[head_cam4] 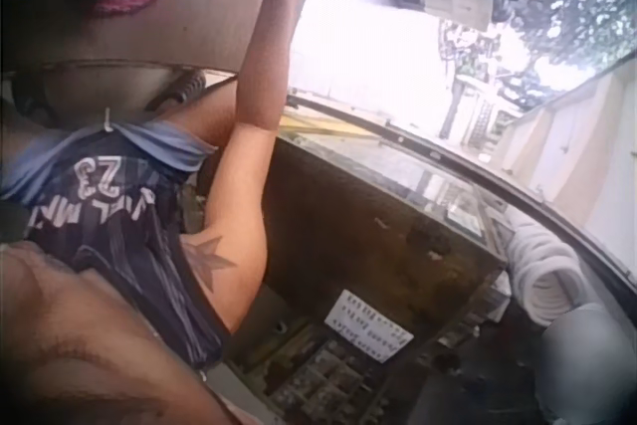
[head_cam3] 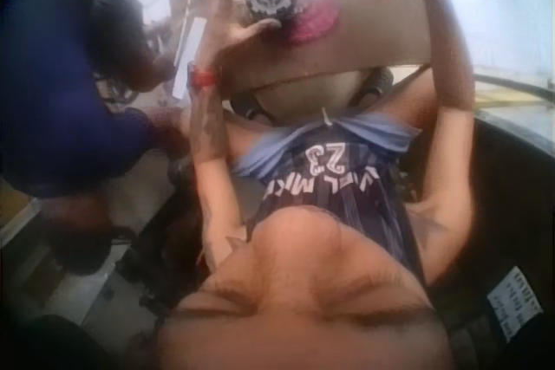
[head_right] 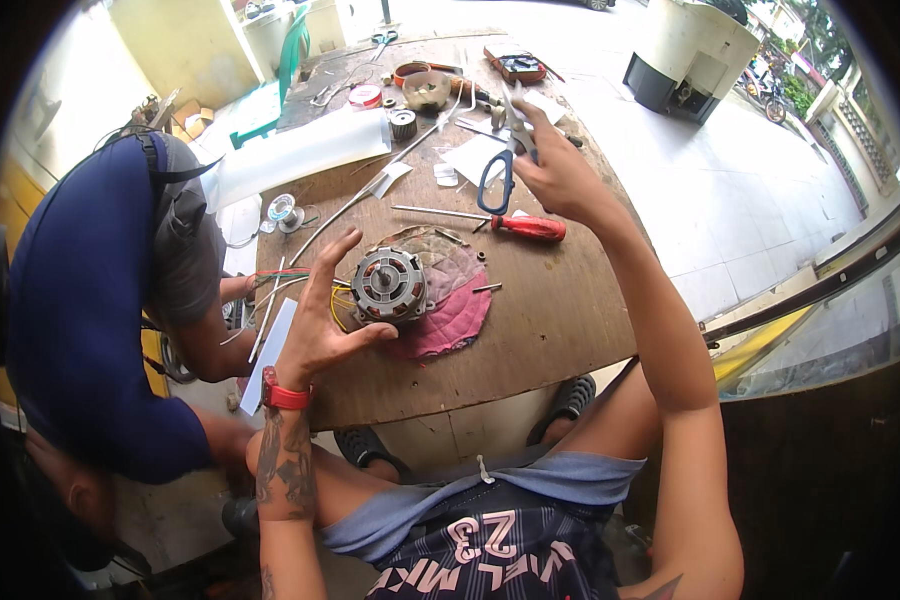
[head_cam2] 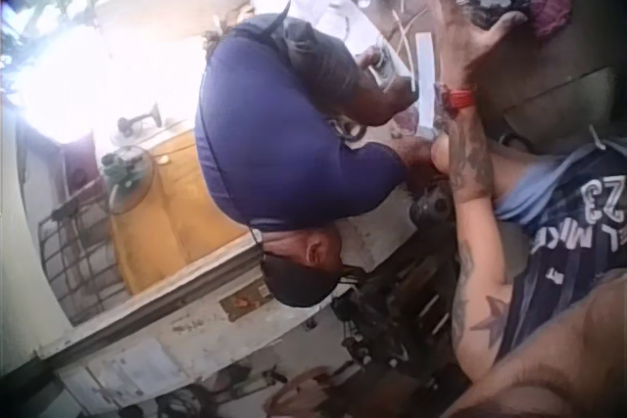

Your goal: The person disassembles a small motor component on a workbench, using a screwdriver to remove screws and separate the housing. They handle the rotor and stator, inspect the internal parts, and use pliers to adjust components before reassembling the motor.

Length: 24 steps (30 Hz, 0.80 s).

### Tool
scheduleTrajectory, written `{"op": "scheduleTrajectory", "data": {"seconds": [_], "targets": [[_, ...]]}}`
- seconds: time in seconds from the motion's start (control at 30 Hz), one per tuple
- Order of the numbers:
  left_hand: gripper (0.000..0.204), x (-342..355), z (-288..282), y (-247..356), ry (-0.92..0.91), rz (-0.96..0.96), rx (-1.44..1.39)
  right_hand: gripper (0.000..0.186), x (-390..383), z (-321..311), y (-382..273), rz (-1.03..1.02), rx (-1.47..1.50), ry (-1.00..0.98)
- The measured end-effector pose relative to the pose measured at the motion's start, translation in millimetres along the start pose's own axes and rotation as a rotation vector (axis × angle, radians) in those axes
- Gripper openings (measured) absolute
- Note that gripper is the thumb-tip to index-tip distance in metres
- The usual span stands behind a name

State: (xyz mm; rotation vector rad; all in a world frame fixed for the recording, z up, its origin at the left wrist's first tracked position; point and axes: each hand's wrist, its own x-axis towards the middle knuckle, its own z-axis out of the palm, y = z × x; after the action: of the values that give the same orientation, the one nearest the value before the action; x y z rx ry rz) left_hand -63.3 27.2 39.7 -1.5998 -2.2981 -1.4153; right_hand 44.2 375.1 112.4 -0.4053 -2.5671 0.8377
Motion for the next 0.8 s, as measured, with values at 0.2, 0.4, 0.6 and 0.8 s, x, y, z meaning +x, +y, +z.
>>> {"op": "scheduleTrajectory", "data": {"seconds": [0.2,0.4,0.6,0.8], "targets": [[0.11,2.0,14.7,2.3,-0.03,-0.105,-0.081,0.06,-58.1,1.0,1.1,0.321,0.262,-0.185],[0.1,-0.1,30.8,15.2,0.089,-0.177,-0.145,0.043,-101.2,6.3,-22.8,-0.141,0.146,-0.093],[0.103,-8.5,40.8,20.4,0.141,-0.188,0.101,0.022,-124.1,-2.1,-67.7,-0.407,-0.16,-0.042],[0.101,-4.3,35.9,9.3,0.062,-0.096,-0.072,0.017,-123.0,13.1,-96.9,-0.478,-0.432,-0.112]]}}
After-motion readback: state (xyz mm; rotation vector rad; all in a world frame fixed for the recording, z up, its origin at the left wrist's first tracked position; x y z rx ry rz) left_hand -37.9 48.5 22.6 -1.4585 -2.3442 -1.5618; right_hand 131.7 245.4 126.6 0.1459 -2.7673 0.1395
